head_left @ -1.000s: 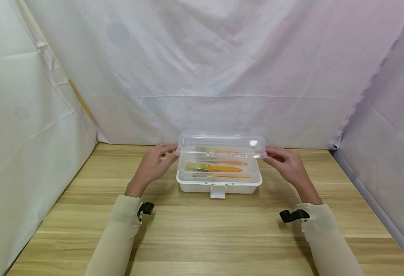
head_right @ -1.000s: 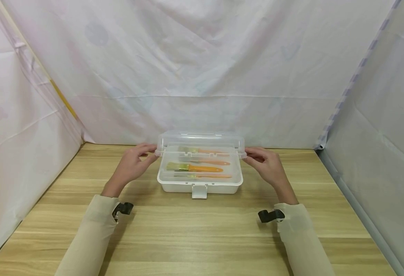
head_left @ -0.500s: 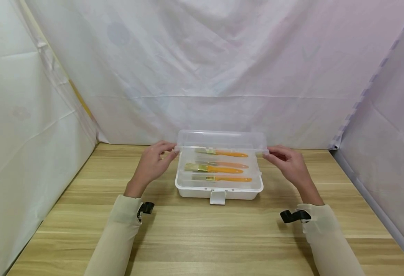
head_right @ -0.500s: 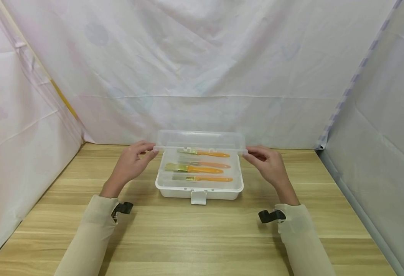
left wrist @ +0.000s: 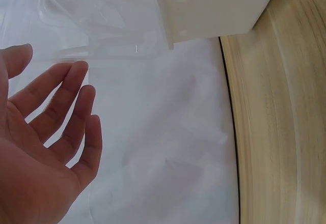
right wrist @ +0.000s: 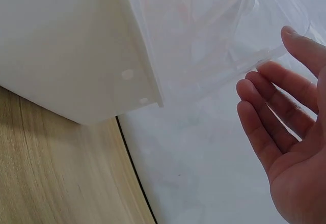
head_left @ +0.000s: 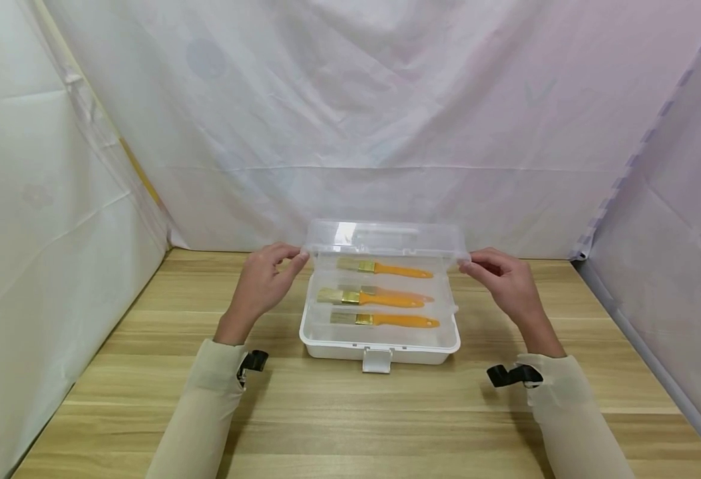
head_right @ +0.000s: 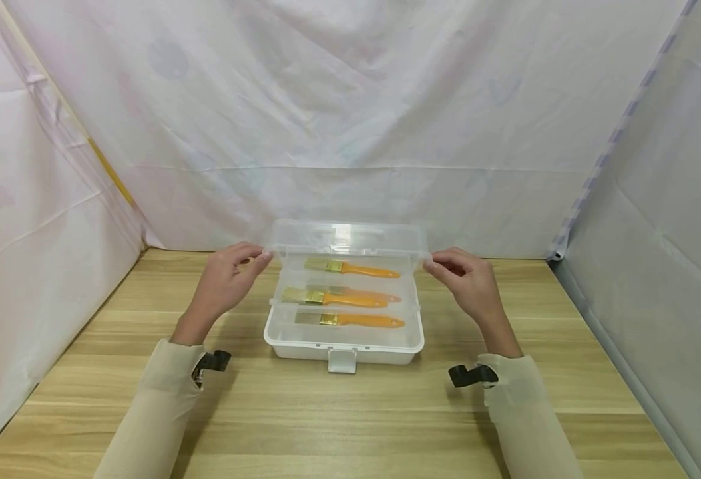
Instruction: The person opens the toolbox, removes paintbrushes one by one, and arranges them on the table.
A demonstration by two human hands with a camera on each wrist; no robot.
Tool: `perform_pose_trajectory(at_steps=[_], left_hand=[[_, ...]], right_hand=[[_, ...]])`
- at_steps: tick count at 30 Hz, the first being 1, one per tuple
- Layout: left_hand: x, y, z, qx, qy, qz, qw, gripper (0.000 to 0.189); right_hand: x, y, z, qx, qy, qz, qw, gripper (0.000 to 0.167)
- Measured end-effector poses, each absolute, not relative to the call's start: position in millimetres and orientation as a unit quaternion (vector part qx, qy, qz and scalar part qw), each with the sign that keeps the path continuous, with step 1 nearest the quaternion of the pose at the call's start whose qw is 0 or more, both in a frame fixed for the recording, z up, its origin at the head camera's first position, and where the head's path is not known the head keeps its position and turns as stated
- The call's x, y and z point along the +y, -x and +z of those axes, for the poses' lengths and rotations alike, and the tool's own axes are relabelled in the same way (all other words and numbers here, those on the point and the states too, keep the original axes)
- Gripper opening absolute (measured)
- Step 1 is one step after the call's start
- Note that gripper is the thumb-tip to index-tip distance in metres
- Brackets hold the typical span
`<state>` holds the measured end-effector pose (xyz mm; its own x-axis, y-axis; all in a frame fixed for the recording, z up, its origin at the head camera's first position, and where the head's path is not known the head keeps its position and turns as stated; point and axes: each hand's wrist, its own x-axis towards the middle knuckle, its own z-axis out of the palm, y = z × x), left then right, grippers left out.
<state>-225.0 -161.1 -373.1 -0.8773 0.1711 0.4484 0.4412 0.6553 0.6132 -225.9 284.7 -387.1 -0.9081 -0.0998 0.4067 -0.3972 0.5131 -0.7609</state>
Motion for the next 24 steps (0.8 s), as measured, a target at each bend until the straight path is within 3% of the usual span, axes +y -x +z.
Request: perform_pose_trajectory(at_steps=[24], left_hand=[[-156.4, 220.1, -368.7, -0.884, 0.137, -0.401, 0.197, 0.038]], right_hand=[[280.0, 228.6, -388.9, -0.812, -0.154, 0.546, 0.139, 0.024]])
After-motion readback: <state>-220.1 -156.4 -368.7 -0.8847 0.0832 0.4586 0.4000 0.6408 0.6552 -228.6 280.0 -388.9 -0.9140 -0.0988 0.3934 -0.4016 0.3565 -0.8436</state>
